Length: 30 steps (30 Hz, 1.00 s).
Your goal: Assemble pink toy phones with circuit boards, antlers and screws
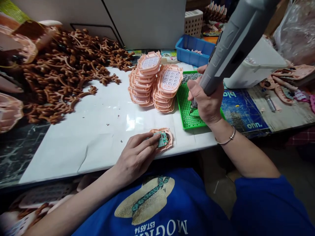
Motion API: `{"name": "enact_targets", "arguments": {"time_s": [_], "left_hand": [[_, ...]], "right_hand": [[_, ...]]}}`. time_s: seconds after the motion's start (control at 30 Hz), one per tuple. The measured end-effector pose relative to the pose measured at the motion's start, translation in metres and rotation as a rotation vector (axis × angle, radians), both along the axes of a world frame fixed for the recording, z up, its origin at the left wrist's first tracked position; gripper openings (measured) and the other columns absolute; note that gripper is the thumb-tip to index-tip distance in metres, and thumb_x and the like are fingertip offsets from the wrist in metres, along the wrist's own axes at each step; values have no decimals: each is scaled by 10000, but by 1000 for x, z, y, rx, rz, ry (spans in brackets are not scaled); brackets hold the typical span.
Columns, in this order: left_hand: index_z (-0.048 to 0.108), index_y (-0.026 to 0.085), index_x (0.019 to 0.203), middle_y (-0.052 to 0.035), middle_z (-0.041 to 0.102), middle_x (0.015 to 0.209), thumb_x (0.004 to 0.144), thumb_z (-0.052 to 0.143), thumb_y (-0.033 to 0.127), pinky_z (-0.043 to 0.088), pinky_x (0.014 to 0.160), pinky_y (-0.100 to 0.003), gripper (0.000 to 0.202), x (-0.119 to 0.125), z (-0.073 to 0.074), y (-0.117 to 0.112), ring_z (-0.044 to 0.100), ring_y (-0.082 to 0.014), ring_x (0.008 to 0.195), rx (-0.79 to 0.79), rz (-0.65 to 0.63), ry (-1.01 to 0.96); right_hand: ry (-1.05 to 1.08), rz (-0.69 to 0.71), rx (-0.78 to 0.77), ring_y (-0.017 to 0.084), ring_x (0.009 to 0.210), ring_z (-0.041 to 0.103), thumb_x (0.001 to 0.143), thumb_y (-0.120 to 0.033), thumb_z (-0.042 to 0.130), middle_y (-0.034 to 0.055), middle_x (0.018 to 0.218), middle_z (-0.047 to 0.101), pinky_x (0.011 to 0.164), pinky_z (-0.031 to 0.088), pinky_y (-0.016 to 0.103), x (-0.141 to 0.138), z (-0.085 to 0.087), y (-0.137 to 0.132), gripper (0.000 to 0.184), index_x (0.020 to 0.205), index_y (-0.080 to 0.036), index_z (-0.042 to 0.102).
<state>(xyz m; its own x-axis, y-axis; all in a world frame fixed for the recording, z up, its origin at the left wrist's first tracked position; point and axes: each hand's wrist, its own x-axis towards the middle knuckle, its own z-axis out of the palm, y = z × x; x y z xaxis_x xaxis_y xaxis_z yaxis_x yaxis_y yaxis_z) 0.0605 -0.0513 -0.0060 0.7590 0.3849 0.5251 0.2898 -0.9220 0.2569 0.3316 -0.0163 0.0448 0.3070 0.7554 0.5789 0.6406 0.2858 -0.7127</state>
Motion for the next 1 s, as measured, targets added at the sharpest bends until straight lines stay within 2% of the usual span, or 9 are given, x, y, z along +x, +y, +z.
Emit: {"name": "enact_targets", "arguments": {"time_s": [0.13, 0.4, 0.47, 0.57, 0.63, 0.77, 0.87, 1.0], "left_hand": [[634, 164, 970, -103, 702, 1282, 922, 591, 101, 543, 924, -419, 90, 0, -2, 0, 616, -272, 1169, -2, 6, -2], [620, 154, 942, -102, 715, 1243, 920, 608, 108, 547, 912, -414, 52, 3, -2, 1, 613, -271, 1146, 23, 0, -9], [616, 149, 937, -106, 719, 1233, 917, 615, 108, 547, 910, -412, 46, 3, -2, 1, 612, -272, 1144, 28, -1, -17], [615, 147, 948, -109, 722, 1223, 920, 605, 101, 548, 906, -409, 54, 3, -1, 1, 616, -266, 1137, 25, -1, -21], [612, 146, 953, -110, 720, 1226, 927, 594, 100, 547, 906, -409, 56, 3, -1, 1, 617, -263, 1134, 20, -3, -22], [606, 142, 962, -110, 716, 1232, 930, 594, 99, 544, 914, -409, 56, 3, -1, 2, 615, -268, 1140, 20, -9, -23], [608, 142, 981, -107, 716, 1232, 936, 589, 106, 543, 914, -406, 61, 3, -1, 2, 618, -266, 1140, 21, -11, -28], [616, 153, 976, -98, 714, 1248, 948, 568, 114, 536, 923, -399, 69, 4, 0, 1, 618, -257, 1147, 17, -3, -15]], "right_hand": [[-9, 0, 24, 226, 564, 611, 972, -651, 347, -30, 681, 486, 603, 548, 437, 2, -4, 3, 427, 1253, -330, 357], [39, 77, 105, 183, 515, 511, 972, -560, 434, -34, 667, 471, 527, 484, 366, -4, -1, -3, 362, 1214, -296, 386], [111, 101, 119, 173, 515, 510, 959, -535, 491, -46, 655, 466, 545, 501, 362, -4, -1, -3, 297, 1126, -300, 417], [231, 208, 206, 141, 466, 486, 906, -490, 629, -81, 611, 451, 521, 491, 331, -3, -3, 3, 266, 1022, -311, 471], [302, 272, 299, 114, 417, 452, 850, -479, 715, -103, 579, 440, 474, 453, 298, -2, -6, 8, 300, 999, -314, 513], [392, 321, 343, 97, 403, 453, 788, -406, 799, -114, 573, 489, 443, 424, 279, -2, -8, 13, 336, 1021, -305, 580], [398, 305, 354, 102, 397, 446, 776, -422, 808, -113, 565, 495, 433, 421, 284, -1, -2, 13, 344, 1024, -317, 594], [418, 316, 370, 113, 416, 475, 777, -388, 817, -90, 585, 507, 439, 403, 294, -3, 19, 9, 302, 1006, -325, 630]]}}
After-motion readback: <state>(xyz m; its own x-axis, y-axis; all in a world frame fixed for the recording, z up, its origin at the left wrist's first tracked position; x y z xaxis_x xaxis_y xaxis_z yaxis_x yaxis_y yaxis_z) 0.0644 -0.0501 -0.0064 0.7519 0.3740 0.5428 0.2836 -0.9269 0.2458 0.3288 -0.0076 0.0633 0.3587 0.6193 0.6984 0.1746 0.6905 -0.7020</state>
